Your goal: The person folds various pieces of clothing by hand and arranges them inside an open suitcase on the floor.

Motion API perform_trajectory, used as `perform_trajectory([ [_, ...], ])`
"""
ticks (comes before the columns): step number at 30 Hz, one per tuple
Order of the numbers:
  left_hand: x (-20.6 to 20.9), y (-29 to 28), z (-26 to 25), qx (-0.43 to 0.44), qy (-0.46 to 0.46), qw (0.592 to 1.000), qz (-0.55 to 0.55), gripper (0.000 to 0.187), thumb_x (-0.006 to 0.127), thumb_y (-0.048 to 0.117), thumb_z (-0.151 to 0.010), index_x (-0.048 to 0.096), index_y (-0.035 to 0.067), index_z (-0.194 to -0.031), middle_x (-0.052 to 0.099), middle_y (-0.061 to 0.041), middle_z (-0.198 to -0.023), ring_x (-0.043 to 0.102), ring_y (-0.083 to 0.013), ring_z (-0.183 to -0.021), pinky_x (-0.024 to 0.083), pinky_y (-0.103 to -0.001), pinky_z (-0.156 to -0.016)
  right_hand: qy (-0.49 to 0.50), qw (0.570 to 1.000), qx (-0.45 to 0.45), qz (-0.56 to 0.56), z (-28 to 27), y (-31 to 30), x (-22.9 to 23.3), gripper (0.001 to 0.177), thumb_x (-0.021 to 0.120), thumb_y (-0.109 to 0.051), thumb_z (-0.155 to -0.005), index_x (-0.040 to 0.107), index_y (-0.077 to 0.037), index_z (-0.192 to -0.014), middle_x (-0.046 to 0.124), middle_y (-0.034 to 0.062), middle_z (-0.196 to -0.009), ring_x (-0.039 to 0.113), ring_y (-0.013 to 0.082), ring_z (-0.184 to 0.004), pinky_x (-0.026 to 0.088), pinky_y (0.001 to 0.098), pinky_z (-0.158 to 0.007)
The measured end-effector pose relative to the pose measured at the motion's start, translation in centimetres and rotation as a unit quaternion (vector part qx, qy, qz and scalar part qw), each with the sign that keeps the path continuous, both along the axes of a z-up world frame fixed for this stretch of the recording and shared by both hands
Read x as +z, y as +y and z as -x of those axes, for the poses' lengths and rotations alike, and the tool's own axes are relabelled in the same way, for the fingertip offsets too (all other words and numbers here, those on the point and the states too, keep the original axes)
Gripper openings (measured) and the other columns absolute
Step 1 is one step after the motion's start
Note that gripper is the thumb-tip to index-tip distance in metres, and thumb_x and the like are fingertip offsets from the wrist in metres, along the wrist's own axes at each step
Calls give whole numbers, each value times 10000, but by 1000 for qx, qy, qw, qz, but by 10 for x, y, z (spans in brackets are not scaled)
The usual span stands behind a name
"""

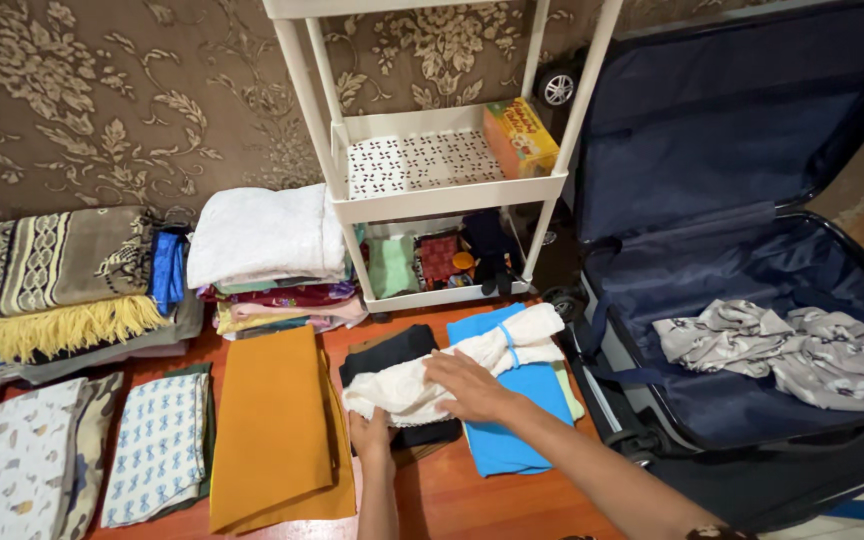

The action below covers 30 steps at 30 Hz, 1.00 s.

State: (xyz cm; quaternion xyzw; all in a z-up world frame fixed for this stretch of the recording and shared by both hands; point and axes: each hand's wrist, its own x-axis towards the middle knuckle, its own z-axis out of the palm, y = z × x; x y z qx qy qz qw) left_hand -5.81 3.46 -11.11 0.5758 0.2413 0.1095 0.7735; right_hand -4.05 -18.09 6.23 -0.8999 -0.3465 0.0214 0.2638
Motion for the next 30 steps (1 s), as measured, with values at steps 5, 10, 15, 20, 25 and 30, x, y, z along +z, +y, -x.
perform_trajectory([
  [5,9,-6,-1,41,-81,996,-22,665,667,59,-875,410,26,-1486,590,-124,-1362,615,-229,-1129,538,-328,-854,42,998,37,-28,7,-2,17,537,828,-286,-782,546,-69,-1184,453,197,-1484,328,385,-1449,153,577,-1192],
  [10,42,-13,6,113,-40,991,59,649,587,168,-928,331,66,-1515,514,-140,-1450,600,-252,-1182,513,-379,-929,82,991,-16,-102,-3,-7,-12,316,631,-264,-962,577,-82,-1215,673,99,-1051,655,274,-1105,275,501,-1231],
  [15,61,-21,20,179,5,936,-303,488,634,257,-995,544,58,-1431,478,-253,-1461,478,-391,-1286,353,-448,-1100,296,888,-142,-322,-25,-17,-33,277,625,-343,-1001,597,-87,-1103,645,49,-978,577,144,-911,485,323,-816],
  [20,117,-28,18,134,-20,854,-502,304,663,289,-938,759,181,-1205,680,-138,-1319,583,-311,-1243,420,-422,-1094,356,835,-109,-405,-24,-33,-27,291,648,-318,-981,570,-82,-1133,675,46,-1016,606,111,-918,500,284,-805],
  [25,175,-71,12,-183,-116,968,-126,388,539,209,-991,631,116,-1356,722,-102,-1240,702,-189,-1092,554,-317,-928,139,956,-37,-256,-19,-26,-16,664,838,-318,-801,481,-51,-1293,668,141,-1156,629,244,-1090,516,373,-855],
  [30,170,-77,21,-125,-125,961,-215,372,529,34,-948,682,79,-1284,758,-121,-1199,709,-214,-1081,555,-335,-910,117,979,-136,-98,-30,-24,-32,498,768,-290,-861,607,-56,-1270,746,157,-1102,698,294,-1003,532,391,-879],
])
